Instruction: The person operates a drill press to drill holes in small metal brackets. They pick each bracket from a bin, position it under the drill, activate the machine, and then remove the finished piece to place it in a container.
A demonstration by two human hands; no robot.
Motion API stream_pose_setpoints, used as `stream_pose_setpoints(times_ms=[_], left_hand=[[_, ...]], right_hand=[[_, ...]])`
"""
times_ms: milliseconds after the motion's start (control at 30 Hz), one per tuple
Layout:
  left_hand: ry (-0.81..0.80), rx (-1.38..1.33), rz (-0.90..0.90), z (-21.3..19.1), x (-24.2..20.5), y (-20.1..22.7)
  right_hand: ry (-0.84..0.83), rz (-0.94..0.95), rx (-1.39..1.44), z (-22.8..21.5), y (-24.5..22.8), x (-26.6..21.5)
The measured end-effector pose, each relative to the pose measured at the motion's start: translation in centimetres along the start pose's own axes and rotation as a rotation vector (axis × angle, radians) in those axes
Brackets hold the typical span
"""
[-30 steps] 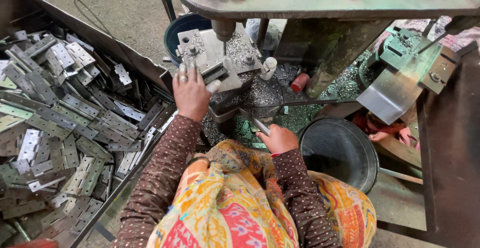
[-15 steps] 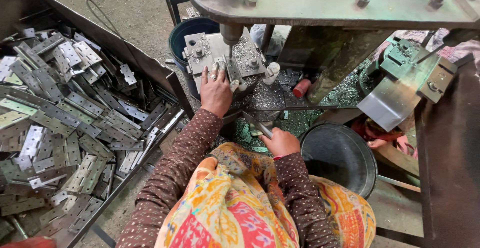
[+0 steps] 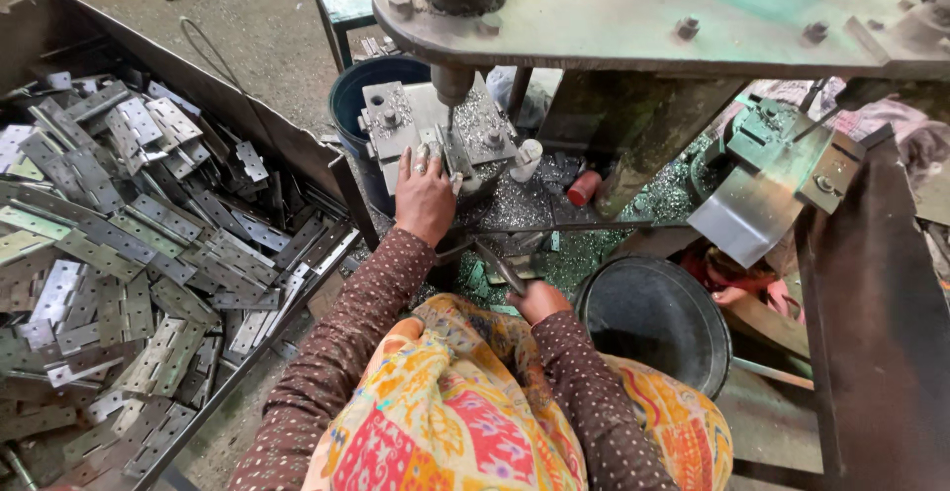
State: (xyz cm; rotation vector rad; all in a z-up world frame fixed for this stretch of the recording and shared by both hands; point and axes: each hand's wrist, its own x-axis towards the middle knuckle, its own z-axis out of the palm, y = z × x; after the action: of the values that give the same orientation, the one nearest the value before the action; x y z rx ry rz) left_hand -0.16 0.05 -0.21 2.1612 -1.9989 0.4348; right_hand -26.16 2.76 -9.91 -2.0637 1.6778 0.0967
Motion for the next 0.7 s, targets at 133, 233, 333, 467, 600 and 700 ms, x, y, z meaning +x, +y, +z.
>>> stream_pose_setpoints(times_ms=[133,233,333,467,600,700], left_hand=[[-0.131,-0.063,-0.025,0.4,1.7,-0.7],[-0.111,-0.085,-0.04,1.3,2.7,-1.0],[-0.027,-0.108,-0.033,1.9,2.8,-1.2],[0.098,-0.064,0.015,2.0,0.8,-1.3],[0.044,-0.099,0.007,1.3,0.6,-1.1],[-0.04,-0.067,-0.001,0.9,1.3,-1.8]], right_hand=[[-0.019,0.006,-0.102,-3.5,-1.6,0.3],[-0.044,0.032,-0.069,-2.6,-0.9,0.7],[0.041,-0.021,0.174,1.1,0.8,0.3],[0.039,0.008,0.021,3.7,1.9,0.4],[0.025,-0.03,0.046,-0.3,0.3,0.3],[0.005,-0.017,-0.065,-4.1,-2.0,0.2]])
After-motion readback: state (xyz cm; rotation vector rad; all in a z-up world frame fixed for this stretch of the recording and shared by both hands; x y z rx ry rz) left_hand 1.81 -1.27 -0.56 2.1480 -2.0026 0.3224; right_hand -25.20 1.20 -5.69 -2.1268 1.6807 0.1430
